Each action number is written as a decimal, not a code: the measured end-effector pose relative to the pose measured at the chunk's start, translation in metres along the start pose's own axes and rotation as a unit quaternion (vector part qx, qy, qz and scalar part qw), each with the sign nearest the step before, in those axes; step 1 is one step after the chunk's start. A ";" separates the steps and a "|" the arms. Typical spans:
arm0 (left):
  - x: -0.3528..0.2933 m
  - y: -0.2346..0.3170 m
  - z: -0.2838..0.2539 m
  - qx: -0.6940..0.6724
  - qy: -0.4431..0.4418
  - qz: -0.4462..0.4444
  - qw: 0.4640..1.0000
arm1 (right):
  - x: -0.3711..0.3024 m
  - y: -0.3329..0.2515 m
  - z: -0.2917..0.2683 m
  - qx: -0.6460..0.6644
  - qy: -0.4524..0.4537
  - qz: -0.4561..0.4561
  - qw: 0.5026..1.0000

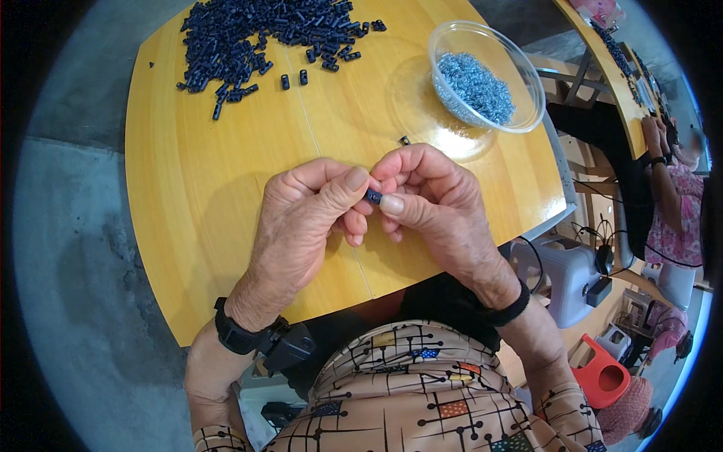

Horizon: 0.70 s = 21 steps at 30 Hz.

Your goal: Manually assembling small blue plastic capsule-like parts into finished units.

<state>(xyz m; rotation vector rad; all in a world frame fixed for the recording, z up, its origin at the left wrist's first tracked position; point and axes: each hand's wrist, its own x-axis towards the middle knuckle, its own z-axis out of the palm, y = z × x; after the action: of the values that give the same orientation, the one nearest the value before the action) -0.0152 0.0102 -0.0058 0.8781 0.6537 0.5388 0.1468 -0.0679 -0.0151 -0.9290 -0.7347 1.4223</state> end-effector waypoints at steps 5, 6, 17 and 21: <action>0.001 0.001 0.001 0.003 0.008 0.023 1.000 | -0.002 0.000 0.003 -0.003 0.021 -0.005 1.000; 0.000 0.000 0.000 0.003 0.009 0.023 1.000 | -0.002 0.000 0.003 -0.001 0.018 -0.001 1.000; 0.000 0.001 0.001 0.023 -0.004 0.010 1.000 | 0.001 -0.002 -0.002 0.010 -0.006 0.007 1.000; -0.001 -0.001 0.003 0.049 0.012 0.018 0.999 | 0.001 -0.001 0.001 -0.041 0.000 -0.010 0.999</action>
<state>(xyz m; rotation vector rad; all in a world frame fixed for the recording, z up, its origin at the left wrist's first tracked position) -0.0134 0.0074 -0.0044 0.9781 0.6908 0.5534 0.1468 -0.0669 -0.0138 -0.9827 -0.8045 1.3823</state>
